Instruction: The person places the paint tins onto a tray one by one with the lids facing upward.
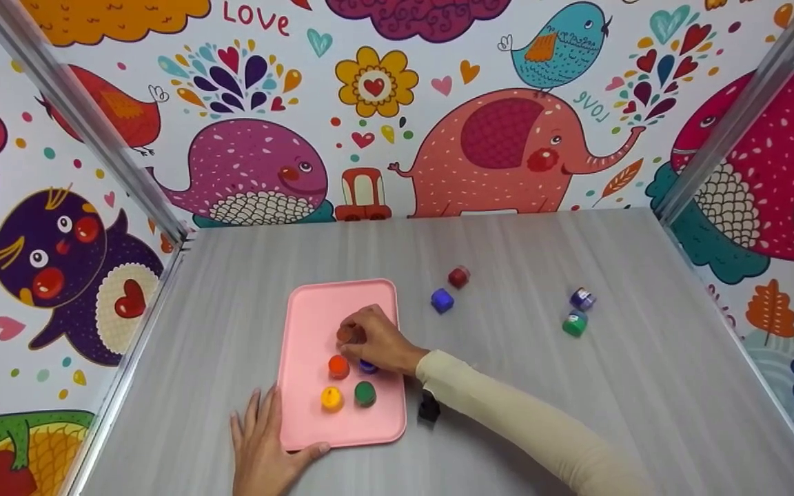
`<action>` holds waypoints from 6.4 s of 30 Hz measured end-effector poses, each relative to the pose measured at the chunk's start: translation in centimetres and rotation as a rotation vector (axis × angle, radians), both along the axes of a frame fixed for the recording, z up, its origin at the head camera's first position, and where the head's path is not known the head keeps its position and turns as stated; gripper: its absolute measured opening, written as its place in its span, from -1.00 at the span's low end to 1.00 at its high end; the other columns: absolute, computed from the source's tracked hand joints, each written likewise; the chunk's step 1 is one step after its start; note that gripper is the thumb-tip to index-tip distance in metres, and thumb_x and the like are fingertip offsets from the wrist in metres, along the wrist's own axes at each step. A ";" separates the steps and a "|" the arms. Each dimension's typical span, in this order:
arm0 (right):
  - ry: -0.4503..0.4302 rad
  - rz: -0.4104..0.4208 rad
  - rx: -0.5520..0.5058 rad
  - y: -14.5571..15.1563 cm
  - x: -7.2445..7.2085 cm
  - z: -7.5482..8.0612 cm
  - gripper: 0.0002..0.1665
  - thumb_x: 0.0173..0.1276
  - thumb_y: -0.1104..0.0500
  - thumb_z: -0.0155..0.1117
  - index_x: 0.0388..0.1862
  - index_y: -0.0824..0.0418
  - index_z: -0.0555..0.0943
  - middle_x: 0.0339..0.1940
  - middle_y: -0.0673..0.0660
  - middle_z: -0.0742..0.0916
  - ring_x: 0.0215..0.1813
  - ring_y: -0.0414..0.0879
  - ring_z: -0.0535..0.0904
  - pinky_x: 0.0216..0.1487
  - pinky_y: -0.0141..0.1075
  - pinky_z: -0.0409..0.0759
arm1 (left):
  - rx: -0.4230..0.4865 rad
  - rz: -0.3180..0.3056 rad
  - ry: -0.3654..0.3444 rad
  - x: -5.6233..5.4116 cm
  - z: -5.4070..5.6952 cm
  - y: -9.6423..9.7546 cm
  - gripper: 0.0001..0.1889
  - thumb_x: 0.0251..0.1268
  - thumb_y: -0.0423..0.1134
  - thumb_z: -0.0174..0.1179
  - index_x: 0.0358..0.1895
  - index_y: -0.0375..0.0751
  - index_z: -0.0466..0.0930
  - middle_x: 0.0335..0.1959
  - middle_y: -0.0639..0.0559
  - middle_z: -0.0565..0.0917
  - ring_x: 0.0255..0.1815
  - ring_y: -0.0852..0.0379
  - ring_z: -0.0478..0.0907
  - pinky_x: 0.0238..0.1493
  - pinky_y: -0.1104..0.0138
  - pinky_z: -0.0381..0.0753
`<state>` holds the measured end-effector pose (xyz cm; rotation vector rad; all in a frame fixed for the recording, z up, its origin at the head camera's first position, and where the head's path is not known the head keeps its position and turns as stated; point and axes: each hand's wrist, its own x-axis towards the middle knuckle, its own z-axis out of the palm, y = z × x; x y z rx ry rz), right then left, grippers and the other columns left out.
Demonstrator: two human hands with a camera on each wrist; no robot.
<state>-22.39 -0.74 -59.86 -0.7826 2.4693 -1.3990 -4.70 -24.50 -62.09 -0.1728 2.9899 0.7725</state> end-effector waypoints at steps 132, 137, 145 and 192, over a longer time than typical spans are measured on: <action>0.256 -0.418 0.243 16.6 -0.7 -0.5 -0.43 0.37 0.04 0.65 0.16 0.37 0.69 0.05 0.29 0.75 0.15 0.19 0.58 0.23 0.08 0.70 | -0.038 0.021 -0.121 -0.7 0.6 0.7 0.54 0.01 0.67 0.40 0.75 -0.48 -0.01 0.72 -0.55 0.11 0.76 -0.58 -0.17 0.63 -0.48 -0.55; 0.235 -0.408 0.249 16.6 -0.7 -0.1 -0.50 0.38 0.07 0.63 0.11 0.36 0.69 0.01 0.29 0.76 0.13 0.20 0.58 0.23 0.11 0.69 | -0.039 0.025 -0.130 -0.8 0.6 0.8 0.55 -0.01 0.70 0.39 0.75 -0.48 -0.01 0.72 -0.55 0.10 0.76 -0.58 -0.17 0.62 -0.48 -0.56; 0.197 -0.397 0.190 16.3 -0.4 0.5 -0.54 0.40 0.19 0.60 0.18 0.35 0.68 0.10 0.29 0.76 0.20 0.21 0.57 0.30 0.13 0.70 | -0.028 0.027 -0.129 -0.7 0.6 0.5 0.59 -0.06 0.71 0.41 0.75 -0.49 -0.01 0.72 -0.57 0.10 0.76 -0.58 -0.19 0.62 -0.48 -0.58; 0.313 -0.145 0.061 11.4 1.9 1.9 -0.58 0.38 0.37 0.58 0.17 0.38 0.69 0.08 0.23 0.76 0.18 0.10 0.58 0.25 0.03 0.70 | -0.012 0.040 -0.082 -0.3 0.5 0.8 0.61 -0.13 0.71 0.44 0.76 -0.45 0.01 0.72 -0.54 0.12 0.76 -0.56 -0.17 0.63 -0.45 -0.60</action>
